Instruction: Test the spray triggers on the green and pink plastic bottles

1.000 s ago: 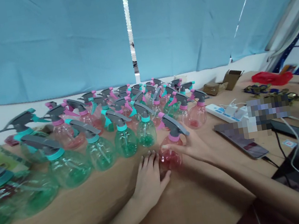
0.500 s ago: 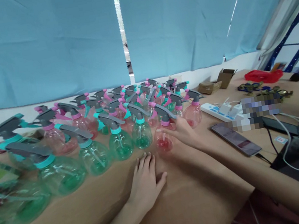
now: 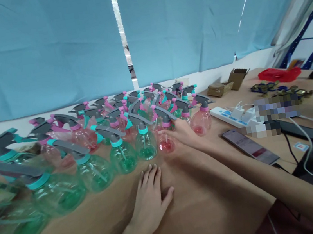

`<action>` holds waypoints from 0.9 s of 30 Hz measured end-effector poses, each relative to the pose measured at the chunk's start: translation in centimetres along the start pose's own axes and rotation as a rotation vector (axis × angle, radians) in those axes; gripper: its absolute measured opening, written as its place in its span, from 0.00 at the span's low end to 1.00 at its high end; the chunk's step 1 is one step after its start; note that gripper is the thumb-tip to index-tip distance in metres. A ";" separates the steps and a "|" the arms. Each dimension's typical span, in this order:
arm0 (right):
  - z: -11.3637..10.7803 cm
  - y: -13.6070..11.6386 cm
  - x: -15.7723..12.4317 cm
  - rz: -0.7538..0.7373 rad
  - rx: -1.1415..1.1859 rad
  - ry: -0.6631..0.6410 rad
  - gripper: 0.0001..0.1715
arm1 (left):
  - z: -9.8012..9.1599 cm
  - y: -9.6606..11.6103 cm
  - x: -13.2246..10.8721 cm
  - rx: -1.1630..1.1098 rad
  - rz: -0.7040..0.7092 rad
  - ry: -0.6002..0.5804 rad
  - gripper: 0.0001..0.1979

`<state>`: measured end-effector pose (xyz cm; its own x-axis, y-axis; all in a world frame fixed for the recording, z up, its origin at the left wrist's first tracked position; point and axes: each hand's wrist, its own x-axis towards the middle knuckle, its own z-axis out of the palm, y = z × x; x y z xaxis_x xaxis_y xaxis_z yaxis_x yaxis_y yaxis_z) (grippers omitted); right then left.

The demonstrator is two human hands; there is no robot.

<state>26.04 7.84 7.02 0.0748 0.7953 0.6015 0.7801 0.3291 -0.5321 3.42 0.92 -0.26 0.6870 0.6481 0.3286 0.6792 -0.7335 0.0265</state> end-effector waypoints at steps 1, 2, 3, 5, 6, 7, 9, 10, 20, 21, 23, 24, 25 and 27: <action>0.1 0.0 0.1 -0.001 0.004 0.000 0.18 | -0.1 0.0 0.0 0.006 0.000 -0.005 0.28; 0.1 0.0 0.2 -0.002 0.009 0.000 0.18 | -0.1 0.0 0.0 0.009 0.001 -0.007 0.28; 0.2 0.0 0.3 -0.003 0.013 0.000 0.17 | -0.1 0.0 0.0 0.011 0.001 -0.006 0.28; 0.3 0.1 0.4 -0.004 0.020 0.000 0.17 | 0.0 -0.1 -0.1 0.011 0.001 -0.003 0.28; 0.4 0.2 0.5 -0.004 0.022 0.000 0.18 | 0.0 -0.1 -0.1 0.008 0.001 -0.001 0.28; 0.5 0.2 0.6 -0.003 0.022 0.000 0.18 | 0.1 -0.2 -0.1 0.004 0.000 0.002 0.28; 0.6 0.3 0.7 0.000 0.022 0.003 0.18 | 0.3 -0.2 -0.1 -0.009 -0.003 0.004 0.28; 0.7 0.3 0.7 0.003 0.023 0.005 0.18 | 0.3 -0.2 -0.1 -0.015 -0.003 0.005 0.28; -1.7 -0.4 -2.3 0.077 0.124 0.024 0.30 | 0.4 -0.3 -0.1 -0.036 0.002 0.020 0.27; -2.1 -0.3 -2.8 0.103 0.144 0.020 0.32 | 0.5 -0.3 -0.1 -0.039 0.002 0.022 0.27; -2.9 0.0 -3.7 0.147 0.166 0.007 0.33 | 0.5 -0.3 -0.1 -0.042 -0.002 0.017 0.27; -3.2 0.2 -4.0 0.158 0.169 0.001 0.32 | 0.4 -0.3 0.0 -0.042 -0.006 0.010 0.27; -3.5 0.5 -4.4 0.165 0.169 -0.003 0.30 | 0.4 -0.3 0.0 -0.042 -0.009 0.003 0.28; -4.1 1.0 -4.9 0.169 0.168 0.004 0.25 | 0.2 -0.3 0.0 -0.042 -0.015 -0.011 0.28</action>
<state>28.98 2.21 5.97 0.1983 0.8447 0.4972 0.6418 0.2715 -0.7172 3.26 1.24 -0.48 0.6797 0.6614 0.3172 0.6782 -0.7313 0.0716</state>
